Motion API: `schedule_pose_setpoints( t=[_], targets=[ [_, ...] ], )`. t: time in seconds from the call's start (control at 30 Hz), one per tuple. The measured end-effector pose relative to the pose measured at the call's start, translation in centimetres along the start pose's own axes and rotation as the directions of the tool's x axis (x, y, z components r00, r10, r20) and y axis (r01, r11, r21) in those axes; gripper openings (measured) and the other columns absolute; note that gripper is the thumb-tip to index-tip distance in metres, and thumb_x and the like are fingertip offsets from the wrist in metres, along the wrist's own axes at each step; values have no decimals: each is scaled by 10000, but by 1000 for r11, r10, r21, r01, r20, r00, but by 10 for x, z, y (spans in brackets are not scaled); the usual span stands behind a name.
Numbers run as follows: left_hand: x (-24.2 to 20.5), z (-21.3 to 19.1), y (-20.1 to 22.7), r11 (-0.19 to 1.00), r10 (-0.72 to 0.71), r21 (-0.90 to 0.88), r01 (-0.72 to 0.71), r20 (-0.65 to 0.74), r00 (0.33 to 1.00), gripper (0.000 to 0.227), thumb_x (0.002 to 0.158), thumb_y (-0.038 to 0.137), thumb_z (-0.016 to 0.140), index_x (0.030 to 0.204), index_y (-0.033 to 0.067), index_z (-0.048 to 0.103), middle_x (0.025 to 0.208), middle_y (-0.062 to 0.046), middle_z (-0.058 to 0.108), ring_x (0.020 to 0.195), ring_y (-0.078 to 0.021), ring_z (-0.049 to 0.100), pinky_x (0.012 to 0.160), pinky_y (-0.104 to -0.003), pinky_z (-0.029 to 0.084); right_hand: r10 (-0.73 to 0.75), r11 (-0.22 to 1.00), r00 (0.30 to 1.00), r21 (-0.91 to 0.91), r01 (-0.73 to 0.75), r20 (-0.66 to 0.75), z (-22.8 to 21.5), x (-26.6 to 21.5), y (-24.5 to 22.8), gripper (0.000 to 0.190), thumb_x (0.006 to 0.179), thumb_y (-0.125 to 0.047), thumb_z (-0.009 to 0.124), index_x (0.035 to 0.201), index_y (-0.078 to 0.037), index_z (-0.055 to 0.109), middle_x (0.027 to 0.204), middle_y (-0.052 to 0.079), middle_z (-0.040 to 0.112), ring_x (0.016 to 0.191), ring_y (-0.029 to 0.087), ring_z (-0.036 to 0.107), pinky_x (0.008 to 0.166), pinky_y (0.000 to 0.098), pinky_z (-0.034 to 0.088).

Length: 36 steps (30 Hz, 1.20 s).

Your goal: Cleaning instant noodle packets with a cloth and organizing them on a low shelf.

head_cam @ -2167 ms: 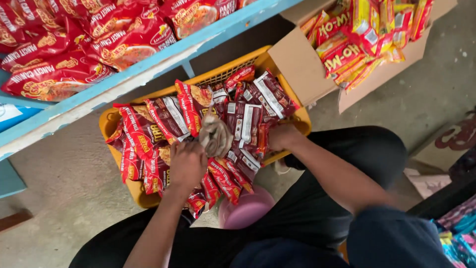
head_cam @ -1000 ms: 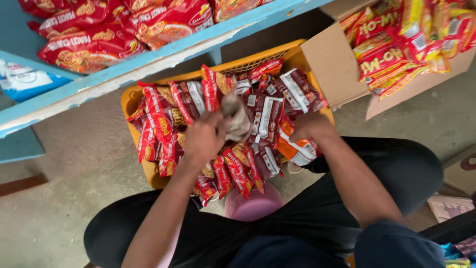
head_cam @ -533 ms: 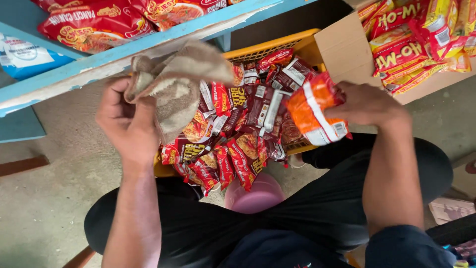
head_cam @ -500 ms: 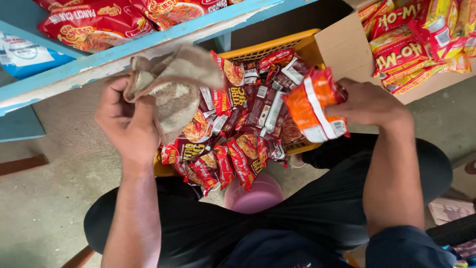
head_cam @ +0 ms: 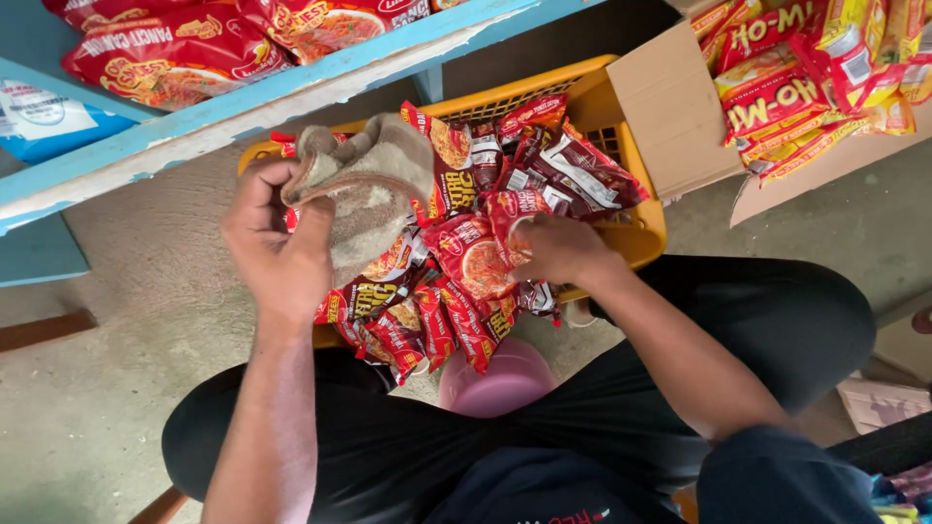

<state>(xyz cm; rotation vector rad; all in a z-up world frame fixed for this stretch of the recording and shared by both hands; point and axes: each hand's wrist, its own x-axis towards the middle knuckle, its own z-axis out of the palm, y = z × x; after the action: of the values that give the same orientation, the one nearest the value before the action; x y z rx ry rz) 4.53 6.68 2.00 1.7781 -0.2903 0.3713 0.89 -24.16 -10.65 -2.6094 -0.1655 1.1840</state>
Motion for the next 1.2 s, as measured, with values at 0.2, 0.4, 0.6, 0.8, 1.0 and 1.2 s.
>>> schedule_pose_setpoints(
  t=[0.2, 0.4, 0.6, 0.8, 1.0, 1.2],
  targets=[
    [-3, 0, -9, 990, -137, 45, 137, 6, 991, 202, 869, -99, 570, 1053, -40, 627, 858, -135, 529, 803, -256, 463, 802, -402, 408, -15, 997, 990, 76, 26, -142, 6, 5, -23, 862, 797, -641, 727, 1438, -158, 412, 1454, 230, 400, 1387, 483, 395, 979, 634, 493],
    [0, 12, 10, 928, -332, -180, 326, -3, 943, 150, 853, 14, 574, 995, 49, 609, 845, -13, 485, 818, -137, 440, 780, -298, 370, 80, 976, 985, 214, -46, -155, 31, 39, -2, 1167, 717, -642, 774, 1602, -202, 154, 1594, 236, 198, 1451, 533, 261, 1022, 742, 403],
    [-5, 11, 8, 872, -409, -273, 405, 46, 911, 169, 833, 100, 582, 987, 103, 650, 836, 9, 546, 804, -107, 500, 789, -251, 414, 103, 886, 994, 457, -80, -26, -11, 23, 9, 972, 708, -550, 762, 1519, -179, 375, 1408, 268, 495, 1236, 502, 540, 848, 478, 507],
    [-24, 45, 21, 888, -319, -269, 373, 223, 921, 189, 853, 79, 601, 1014, 84, 699, 870, -62, 580, 853, -218, 528, 857, -381, 382, -339, 326, 941, 938, 120, -3, -36, -8, -30, 959, 760, -235, 657, 1594, -45, 224, 1524, 390, 318, 1296, 575, 445, 1035, 592, 475],
    [-72, 99, -5, 953, 77, 204, -223, 549, 832, 150, 953, 313, 638, 1035, 200, 691, 1427, -78, 529, 1508, -388, 189, 1218, -681, -15, -382, -60, 904, 981, 182, -191, 27, 23, -17, 830, 768, -98, 631, 1530, -65, 303, 1424, 330, 355, 1205, 543, 489, 1018, 617, 477],
    [-86, 105, -73, 807, 218, 375, -457, 529, 820, 208, 968, 356, 566, 1080, 234, 691, 1510, -60, 512, 1522, -304, 260, 1234, -640, 50, -319, -319, 916, 938, 137, -242, 57, 41, -3, 676, 752, -11, 573, 1419, -44, 464, 1201, 250, 561, 1061, 443, 605, 988, 589, 497]
  ],
)
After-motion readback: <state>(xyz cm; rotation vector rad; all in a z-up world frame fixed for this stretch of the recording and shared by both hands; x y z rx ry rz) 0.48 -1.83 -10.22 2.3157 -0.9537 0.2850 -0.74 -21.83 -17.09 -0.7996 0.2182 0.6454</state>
